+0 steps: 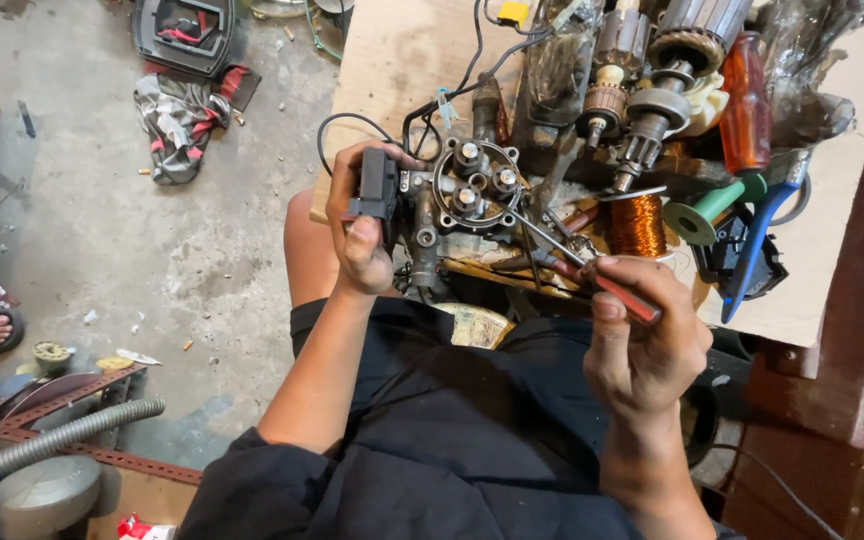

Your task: Cleaning a mechanical motor component with a brush and then using a screwdriver to remove screws or pry parts apart.

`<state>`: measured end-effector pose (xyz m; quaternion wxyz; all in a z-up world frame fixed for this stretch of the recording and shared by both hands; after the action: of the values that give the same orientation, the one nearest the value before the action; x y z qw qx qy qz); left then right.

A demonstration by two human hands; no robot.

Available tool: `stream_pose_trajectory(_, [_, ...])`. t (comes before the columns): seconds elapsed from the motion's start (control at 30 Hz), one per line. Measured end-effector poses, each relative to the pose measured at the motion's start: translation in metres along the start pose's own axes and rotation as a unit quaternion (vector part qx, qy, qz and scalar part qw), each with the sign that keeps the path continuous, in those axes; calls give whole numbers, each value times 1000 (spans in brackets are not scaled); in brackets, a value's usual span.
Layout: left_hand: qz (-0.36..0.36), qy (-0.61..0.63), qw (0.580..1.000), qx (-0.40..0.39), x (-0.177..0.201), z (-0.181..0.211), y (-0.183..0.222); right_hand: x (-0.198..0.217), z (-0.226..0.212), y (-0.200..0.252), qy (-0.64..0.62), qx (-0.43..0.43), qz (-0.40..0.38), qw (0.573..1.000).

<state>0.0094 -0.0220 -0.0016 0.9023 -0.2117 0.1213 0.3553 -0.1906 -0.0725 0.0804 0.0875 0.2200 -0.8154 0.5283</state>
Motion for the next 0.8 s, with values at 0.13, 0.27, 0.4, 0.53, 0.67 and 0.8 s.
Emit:
stream_pose_trajectory(0.13, [0,-16,1000,9,0,4,2,-7,-4,-9,19,53,-15,998])
stream_pose_trajectory(0.27, [-8,-31,999,23,-1,8,-1,-13,-7,-8,24,74,-3,997])
stream_pose_trajectory(0.4, [-8,-44,998,32,-3,14,-2,-11,-3,-4,39,79,7,996])
stream_pose_trajectory(0.53, [-15,-25,999,37,-1,10,-1,-6,-2,3,60,12,21,998])
stream_pose_trajectory(0.67, [-7,-20,999,43,0,16,-2,-5,0,7,64,11,30,997])
stream_pose_trajectory(0.8, [2,-14,999,51,0,18,-5,-11,-4,3,55,12,18,998])
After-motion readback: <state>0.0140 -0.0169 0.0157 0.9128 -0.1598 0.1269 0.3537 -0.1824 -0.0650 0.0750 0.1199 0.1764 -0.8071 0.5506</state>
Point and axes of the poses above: each hand's wrist, its own y-axis away from the middle knuckle, its own x-axis out of the back of the hand, z = x × y, the point moved 2 cm from there along -y, towards the middle knuckle, and after that the axes turned 13 degrees about x, right-handed, at the moved point
